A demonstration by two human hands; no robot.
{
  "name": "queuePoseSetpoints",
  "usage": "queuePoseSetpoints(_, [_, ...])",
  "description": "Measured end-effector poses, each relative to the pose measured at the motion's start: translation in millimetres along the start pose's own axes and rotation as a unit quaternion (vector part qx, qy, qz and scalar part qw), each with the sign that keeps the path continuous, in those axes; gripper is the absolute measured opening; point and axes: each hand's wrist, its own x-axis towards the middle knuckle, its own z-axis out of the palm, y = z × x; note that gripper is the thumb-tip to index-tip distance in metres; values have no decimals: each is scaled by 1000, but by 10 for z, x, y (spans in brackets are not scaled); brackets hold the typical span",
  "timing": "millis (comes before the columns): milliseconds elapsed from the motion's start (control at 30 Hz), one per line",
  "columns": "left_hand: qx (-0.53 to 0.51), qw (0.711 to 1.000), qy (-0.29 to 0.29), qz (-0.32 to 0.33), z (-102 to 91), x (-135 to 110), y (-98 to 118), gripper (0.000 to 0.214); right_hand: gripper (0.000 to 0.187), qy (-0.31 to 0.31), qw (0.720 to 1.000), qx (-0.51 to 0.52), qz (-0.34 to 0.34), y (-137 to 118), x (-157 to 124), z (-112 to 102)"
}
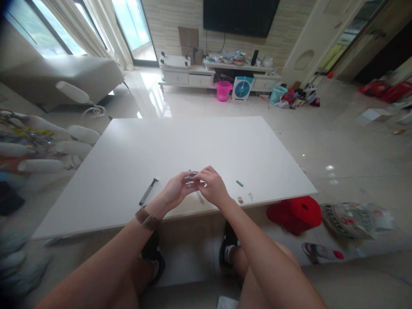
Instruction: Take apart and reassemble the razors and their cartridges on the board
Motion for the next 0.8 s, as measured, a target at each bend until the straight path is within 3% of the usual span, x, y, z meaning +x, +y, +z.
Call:
queuePoseSetpoints(467, [38,999,14,28,3,-48,49,10,11,85,995,-17,58,-24,13,41])
queuePoseSetpoints(800, [55,997,21,44,-57,-5,66,10,19,75,994,11,84,-55,13,143])
